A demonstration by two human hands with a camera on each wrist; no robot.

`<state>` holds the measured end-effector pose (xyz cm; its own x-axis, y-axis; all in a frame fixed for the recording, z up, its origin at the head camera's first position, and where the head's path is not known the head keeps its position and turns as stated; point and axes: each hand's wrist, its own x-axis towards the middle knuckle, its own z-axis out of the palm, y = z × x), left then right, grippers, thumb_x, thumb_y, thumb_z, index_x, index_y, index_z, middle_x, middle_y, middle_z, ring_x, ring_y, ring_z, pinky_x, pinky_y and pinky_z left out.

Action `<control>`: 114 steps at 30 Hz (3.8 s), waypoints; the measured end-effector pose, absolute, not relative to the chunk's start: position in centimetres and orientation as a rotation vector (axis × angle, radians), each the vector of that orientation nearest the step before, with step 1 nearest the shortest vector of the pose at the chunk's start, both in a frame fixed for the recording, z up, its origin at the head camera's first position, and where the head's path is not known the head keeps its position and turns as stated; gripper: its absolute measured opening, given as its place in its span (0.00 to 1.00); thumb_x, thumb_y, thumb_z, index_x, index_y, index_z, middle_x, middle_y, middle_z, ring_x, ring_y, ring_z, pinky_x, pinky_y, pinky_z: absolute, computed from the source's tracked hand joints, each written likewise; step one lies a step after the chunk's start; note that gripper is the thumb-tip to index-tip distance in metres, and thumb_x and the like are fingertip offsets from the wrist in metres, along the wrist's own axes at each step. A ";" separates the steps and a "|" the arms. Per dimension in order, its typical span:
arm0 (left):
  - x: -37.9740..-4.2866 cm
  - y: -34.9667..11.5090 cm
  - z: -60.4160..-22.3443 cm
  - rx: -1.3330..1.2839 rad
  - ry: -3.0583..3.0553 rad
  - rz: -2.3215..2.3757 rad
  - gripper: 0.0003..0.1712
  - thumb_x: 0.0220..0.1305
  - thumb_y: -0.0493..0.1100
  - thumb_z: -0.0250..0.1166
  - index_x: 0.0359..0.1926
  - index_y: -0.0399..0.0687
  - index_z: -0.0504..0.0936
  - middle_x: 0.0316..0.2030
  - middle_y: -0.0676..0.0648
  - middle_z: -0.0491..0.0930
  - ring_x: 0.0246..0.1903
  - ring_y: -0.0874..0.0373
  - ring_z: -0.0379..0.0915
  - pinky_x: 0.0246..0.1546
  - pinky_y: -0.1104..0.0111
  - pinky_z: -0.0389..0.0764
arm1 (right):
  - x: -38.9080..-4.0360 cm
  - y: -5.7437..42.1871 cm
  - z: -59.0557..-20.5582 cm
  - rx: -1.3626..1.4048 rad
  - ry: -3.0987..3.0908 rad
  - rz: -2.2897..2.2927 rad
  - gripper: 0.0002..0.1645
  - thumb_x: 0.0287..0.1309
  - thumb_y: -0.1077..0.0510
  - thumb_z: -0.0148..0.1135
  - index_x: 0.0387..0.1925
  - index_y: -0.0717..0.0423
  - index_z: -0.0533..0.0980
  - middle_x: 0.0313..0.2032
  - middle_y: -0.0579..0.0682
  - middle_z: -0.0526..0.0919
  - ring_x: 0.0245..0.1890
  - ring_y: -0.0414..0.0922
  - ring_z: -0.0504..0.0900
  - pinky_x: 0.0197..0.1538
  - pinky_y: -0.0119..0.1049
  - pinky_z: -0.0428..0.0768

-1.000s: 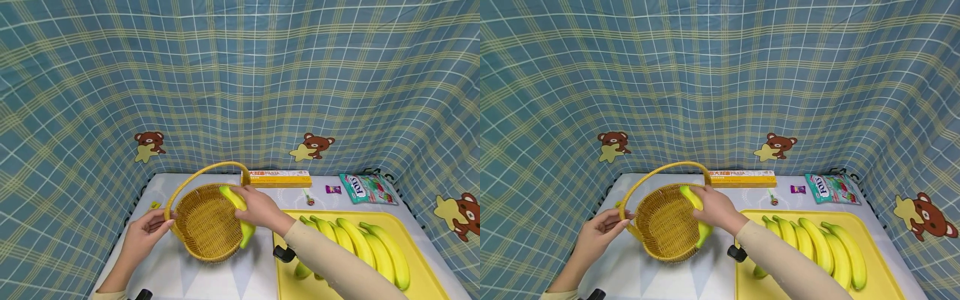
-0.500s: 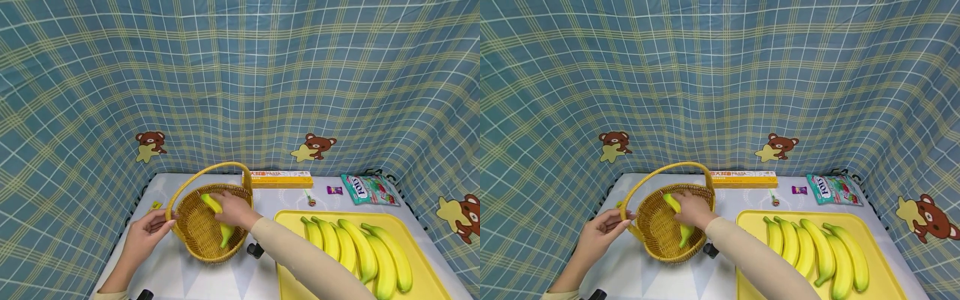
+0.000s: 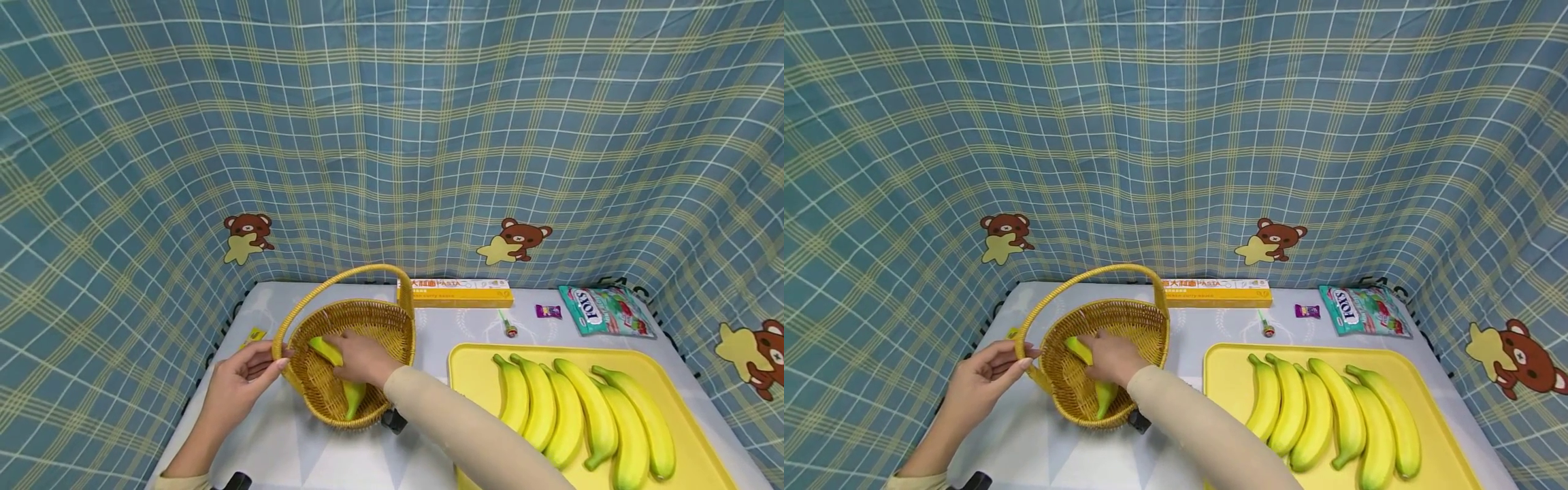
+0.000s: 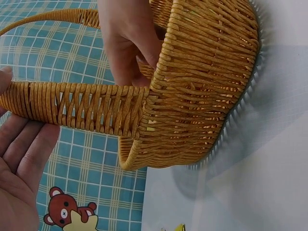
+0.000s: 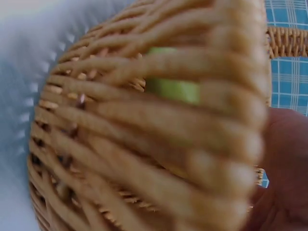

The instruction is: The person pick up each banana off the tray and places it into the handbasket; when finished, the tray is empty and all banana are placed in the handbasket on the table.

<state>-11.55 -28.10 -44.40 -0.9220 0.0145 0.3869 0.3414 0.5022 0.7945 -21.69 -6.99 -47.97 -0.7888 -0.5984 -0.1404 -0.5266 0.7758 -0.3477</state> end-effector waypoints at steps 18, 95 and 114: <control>-11.7 -28.3 -44.7 -0.289 -2.424 -1.391 0.11 0.67 0.35 0.69 0.50 0.46 0.84 0.43 0.48 0.89 0.42 0.64 0.85 0.41 0.73 0.87 | -21.2 -7.4 -48.6 -0.809 2.693 -0.443 0.40 0.67 0.48 0.67 0.76 0.34 0.63 0.70 0.53 0.71 0.60 0.49 0.78 0.54 0.39 0.83; -11.9 -28.4 -45.2 -0.303 -2.408 -1.396 0.11 0.67 0.37 0.70 0.50 0.48 0.84 0.44 0.48 0.88 0.43 0.66 0.85 0.42 0.73 0.87 | -12.7 20.5 -48.6 -0.452 3.076 -0.587 0.38 0.60 0.51 0.72 0.70 0.53 0.71 0.54 0.58 0.80 0.53 0.58 0.81 0.55 0.57 0.82; -11.8 -28.2 -45.1 -0.315 -2.407 -1.411 0.11 0.68 0.36 0.69 0.50 0.49 0.85 0.43 0.48 0.88 0.43 0.65 0.85 0.42 0.73 0.87 | -13.1 19.5 -50.6 -0.430 3.024 -0.573 0.47 0.58 0.45 0.74 0.74 0.53 0.66 0.62 0.57 0.75 0.61 0.60 0.75 0.54 0.58 0.82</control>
